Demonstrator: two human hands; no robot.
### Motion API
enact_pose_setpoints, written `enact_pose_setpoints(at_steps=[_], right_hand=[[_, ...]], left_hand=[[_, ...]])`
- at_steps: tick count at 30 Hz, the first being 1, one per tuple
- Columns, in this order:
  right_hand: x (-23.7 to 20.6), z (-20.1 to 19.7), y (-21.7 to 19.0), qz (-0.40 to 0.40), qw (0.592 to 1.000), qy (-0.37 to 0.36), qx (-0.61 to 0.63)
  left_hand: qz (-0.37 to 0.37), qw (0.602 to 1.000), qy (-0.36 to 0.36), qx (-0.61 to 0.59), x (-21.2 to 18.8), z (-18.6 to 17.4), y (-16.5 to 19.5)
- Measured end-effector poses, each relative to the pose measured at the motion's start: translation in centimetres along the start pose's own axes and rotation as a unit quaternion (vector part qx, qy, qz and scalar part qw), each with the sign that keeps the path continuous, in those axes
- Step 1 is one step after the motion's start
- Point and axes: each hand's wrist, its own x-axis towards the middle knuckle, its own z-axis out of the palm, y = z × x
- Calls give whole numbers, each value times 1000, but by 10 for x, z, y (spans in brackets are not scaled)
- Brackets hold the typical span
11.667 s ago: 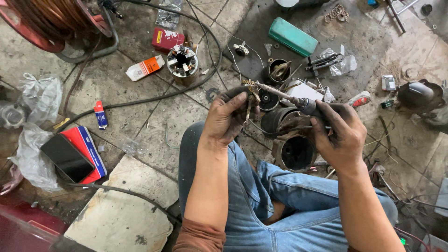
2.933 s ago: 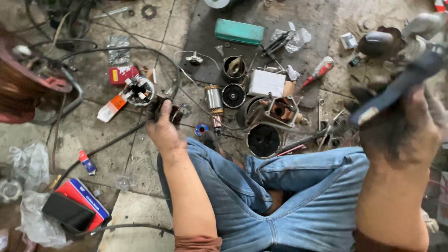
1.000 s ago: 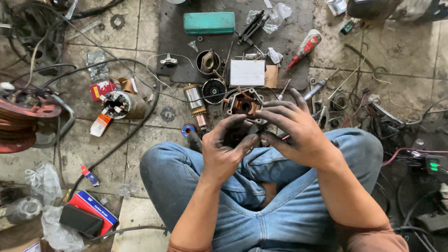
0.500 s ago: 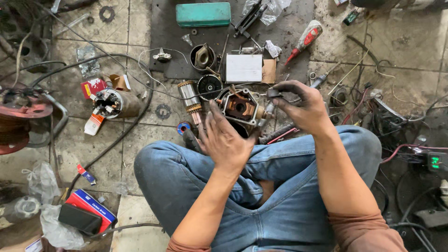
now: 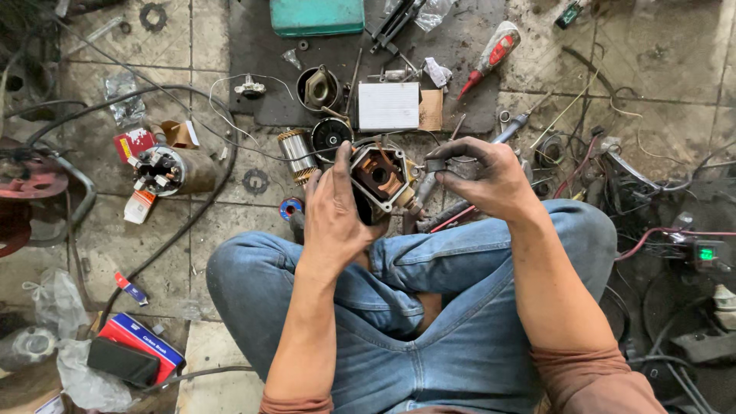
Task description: The person sits on the floor and works on an electric motor. They use a rotary tool to grind or clean the motor housing, then apply a substance from a small tube to the motor's interior. The person handles various motor parts and tools throughout the process.
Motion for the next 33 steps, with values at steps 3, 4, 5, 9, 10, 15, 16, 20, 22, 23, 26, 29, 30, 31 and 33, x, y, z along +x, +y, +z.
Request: enact_pose_setpoints(at_steps=[3, 4, 5, 9, 10, 15, 16, 20, 22, 23, 26, 29, 30, 31, 33], right_hand=[[2, 4, -1, -34, 999, 0, -22], [3, 6, -1, -44, 999, -1, -20], [4, 7, -2, -54, 998, -3, -17], [4, 11, -1, -51, 998, 0, -32], [3, 11, -1, -58, 998, -1, -37], [0, 10, 5, 19, 997, 12, -77], [0, 10, 6, 30, 996, 13, -80], [-1, 12, 10, -5, 1000, 13, -26], [-1, 14, 11, -19, 1000, 11, 7], [-1, 15, 11, -26, 999, 12, 24], [-1, 17, 10, -16, 999, 3, -47], [-2, 19, 8, -10, 999, 13, -27], [-2, 20, 7, -9, 1000, 15, -22], [-2, 20, 6, -8, 1000, 16, -16], [-1, 21, 5, -14, 1000, 15, -24]], left_hand=[[-8, 1000, -1, -12, 1, -1, 1], [-1, 1000, 7, -16, 1, -2, 0], [7, 1000, 15, -21, 1, -3, 0], [9, 999, 31, -39, 0, -3, 0], [5, 999, 26, -41, -1, -3, -1], [-16, 1000, 11, -11, -4, -1, -5], [-14, 999, 18, -24, -4, 0, -6], [-8, 999, 36, -37, -5, 4, -8], [-7, 999, 41, -36, -6, 4, -9], [-7, 998, 43, -41, -7, 3, -9], [-10, 998, 43, -39, -7, 2, -9], [-6, 998, 46, -49, -7, 0, -8], [-3, 997, 48, -56, -7, 0, -8], [-5, 998, 45, -53, -6, -1, -8], [-7, 998, 40, -46, -6, 0, -8]])
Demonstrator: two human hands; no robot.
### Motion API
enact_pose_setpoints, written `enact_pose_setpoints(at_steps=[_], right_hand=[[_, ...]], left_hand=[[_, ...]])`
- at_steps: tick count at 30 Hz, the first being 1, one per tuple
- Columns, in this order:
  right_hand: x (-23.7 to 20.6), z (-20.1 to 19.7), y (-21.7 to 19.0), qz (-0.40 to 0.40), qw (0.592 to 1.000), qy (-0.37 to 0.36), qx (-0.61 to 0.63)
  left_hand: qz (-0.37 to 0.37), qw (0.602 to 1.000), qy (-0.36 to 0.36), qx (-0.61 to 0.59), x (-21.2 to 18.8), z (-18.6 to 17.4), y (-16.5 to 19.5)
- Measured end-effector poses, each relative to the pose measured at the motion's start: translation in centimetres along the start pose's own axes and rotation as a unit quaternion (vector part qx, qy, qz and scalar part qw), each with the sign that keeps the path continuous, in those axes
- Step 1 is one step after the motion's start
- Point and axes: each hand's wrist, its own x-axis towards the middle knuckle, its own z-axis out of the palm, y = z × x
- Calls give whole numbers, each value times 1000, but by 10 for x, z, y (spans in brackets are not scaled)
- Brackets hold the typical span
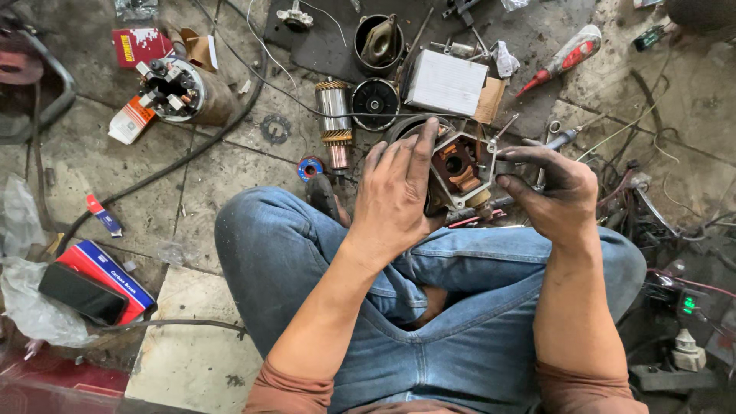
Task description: The person sits on the floor and works on an electric motor. They use a rotary tool to grind or clean the motor housing, then apply a substance from a small tube to the motor's interior. The person handles various motor parts and tools throughout the process.
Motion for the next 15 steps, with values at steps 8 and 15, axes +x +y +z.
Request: enact_pose_setpoints(at_steps=[8, 15], right_hand=[[6, 0, -7, -89, 994, -8, -62], [10, 3, -9, -119, 989, 7, -89]], left_hand=[[-6, 1000, -19, 9, 1, -1, -1], [1, 1000, -27, 6, 8, -3, 3]])
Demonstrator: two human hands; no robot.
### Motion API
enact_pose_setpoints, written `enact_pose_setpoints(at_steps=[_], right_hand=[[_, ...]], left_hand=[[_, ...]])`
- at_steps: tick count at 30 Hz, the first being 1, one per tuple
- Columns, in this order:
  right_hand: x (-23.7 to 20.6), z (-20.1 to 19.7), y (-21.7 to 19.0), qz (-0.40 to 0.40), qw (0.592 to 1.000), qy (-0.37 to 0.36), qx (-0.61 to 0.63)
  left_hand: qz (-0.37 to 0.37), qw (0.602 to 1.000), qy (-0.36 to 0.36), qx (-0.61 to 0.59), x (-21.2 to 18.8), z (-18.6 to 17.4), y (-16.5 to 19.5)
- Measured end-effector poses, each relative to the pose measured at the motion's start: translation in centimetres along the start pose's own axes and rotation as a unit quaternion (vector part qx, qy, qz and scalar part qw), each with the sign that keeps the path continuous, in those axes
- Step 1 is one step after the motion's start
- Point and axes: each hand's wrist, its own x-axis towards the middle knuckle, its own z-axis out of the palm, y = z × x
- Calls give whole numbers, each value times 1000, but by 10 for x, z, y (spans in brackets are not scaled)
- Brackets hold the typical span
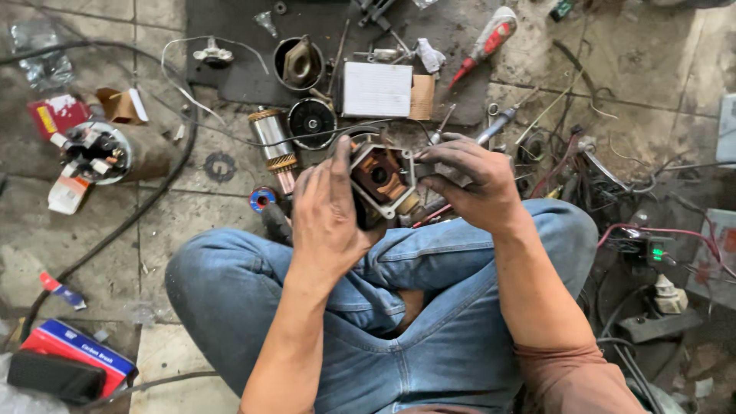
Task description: The person sits on the floor and works on an electric motor. They use a rotary tool to grind or clean the motor housing, then apply a substance from a small tube to the motor's interior. The person handles various motor parts and tools throughout the process.
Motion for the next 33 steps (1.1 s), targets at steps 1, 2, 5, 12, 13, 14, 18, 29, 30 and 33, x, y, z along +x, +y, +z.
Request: enact_pose_setpoints(at_steps=[1, 2, 5, 12, 13, 14, 18, 29, 30, 33], right_hand=[[1, 0, 1, -14, 1000, 1, -15], [1, 0, 1, -29, 999, 1, -27], [2, -2, 3, -25, 999, -13, -31], [-3, -2, 6, -48, 999, -13, -14], [-3, -1, 7, -53, 998, -12, -7], [-2, 0, 8, -59, 998, -12, 0], [-2, 1, 10, -79, 996, -6, -27], [3, -3, 5, -86, 994, -19, -62], [3, -4, 5, -82, 994, -21, -62], [2, -3, 4, -62, 996, -26, -63]], left_hand=[[-2, 1000, -2, -1, 1, 1, 2], [-6, 1000, -4, 0, 2, 1, 3], [1, 1000, -7, 14, 2, 1, 6], [6, 999, -9, 37, 2, 5, 10], [7, 999, -11, 38, 2, 5, 10], [8, 999, -12, 39, 3, 5, 10], [14, 999, -10, 31, 4, 5, 10], [-10, 999, -13, 28, 0, 9, 8], [-8, 999, -10, 30, -1, 10, 7], [-12, 999, -10, 43, -4, 12, 5]])
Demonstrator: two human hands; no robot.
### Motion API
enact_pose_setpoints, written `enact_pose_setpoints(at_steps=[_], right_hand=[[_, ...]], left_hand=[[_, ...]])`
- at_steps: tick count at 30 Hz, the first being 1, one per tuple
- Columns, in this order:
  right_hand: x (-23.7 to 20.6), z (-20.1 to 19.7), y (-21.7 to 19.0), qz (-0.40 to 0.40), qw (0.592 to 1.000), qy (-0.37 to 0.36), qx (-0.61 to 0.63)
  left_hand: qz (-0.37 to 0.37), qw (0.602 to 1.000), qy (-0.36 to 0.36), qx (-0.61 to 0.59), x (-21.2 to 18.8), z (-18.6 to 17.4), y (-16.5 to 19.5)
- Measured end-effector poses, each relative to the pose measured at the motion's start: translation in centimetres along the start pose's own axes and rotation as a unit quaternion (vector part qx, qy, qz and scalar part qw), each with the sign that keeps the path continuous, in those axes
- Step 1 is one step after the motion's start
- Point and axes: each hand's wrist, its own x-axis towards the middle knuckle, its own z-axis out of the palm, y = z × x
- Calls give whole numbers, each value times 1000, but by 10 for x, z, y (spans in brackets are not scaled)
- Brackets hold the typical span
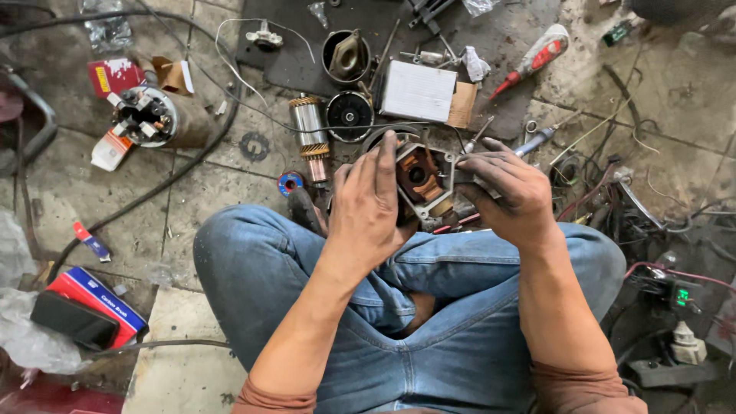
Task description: The person sits on the floor and works on an electric motor. They use a rotary tool to grind or clean the motor housing, then apply a substance from a small tube to the motor's interior. The person handles various motor parts and tools throughout the process.
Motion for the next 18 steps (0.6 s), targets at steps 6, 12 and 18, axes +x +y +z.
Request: enact_pose_setpoints(at_steps=[6, 12, 18], right_hand=[[2, 2, 2, -1, 1000, 2, -2], [-2, 5, 0, 32, 999, 11, 1], [-7, 5, 4, 56, 998, 17, 22]], left_hand=[[13, 998, 28, -48, -2, -7, -4], [-4, 996, -4, -90, -1, -17, -6], [-15, 994, -2, -112, 0, -19, -6]])
